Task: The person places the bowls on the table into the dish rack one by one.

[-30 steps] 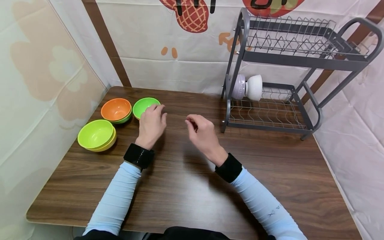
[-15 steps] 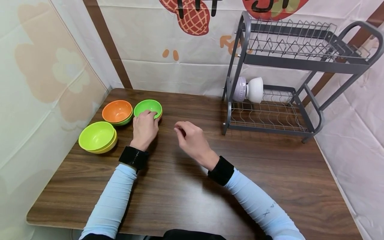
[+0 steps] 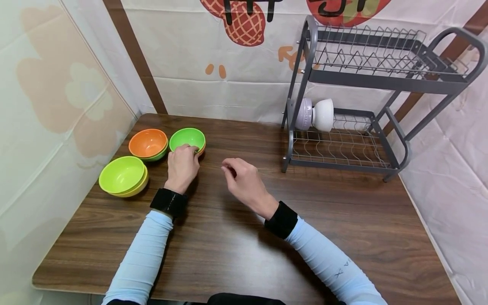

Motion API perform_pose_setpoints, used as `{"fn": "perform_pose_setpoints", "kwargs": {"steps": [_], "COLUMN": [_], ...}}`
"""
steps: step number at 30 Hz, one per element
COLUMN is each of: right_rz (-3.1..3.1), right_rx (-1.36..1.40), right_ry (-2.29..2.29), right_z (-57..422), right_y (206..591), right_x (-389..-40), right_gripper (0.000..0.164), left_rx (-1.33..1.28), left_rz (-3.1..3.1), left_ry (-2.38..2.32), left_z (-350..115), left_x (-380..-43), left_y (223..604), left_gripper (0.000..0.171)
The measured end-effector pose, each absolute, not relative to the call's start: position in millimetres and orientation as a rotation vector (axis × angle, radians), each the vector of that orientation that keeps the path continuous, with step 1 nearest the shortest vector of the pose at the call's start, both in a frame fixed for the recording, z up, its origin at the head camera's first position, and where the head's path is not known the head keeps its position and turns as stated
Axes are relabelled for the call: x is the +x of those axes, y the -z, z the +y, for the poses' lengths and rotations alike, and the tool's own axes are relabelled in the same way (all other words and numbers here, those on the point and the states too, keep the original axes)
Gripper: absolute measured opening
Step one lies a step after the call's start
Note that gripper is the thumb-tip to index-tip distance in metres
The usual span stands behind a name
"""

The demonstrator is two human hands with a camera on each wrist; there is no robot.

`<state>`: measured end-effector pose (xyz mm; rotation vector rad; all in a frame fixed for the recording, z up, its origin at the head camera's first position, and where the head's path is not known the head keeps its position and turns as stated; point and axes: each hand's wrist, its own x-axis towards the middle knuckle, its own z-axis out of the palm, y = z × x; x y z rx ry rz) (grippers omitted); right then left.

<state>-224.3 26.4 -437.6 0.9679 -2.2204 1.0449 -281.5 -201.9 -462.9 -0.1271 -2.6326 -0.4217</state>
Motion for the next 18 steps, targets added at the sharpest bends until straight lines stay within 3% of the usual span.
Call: {"fn": "perform_pose_setpoints", "kwargs": {"steps": [18], "right_rz": [-2.25], "right_rx": [0.96], "right_ry": [-1.057], "right_z": [28.5], "right_y": [438.6], "right_x": [-221.8], "right_gripper": [0.01], "left_rx": [-0.105], "left_rz": [-2.603], "left_ry": [0.49], "left_z": [-204.0], "left_x": [-280.5], "left_y": [462.4], "left_gripper": [0.016]}}
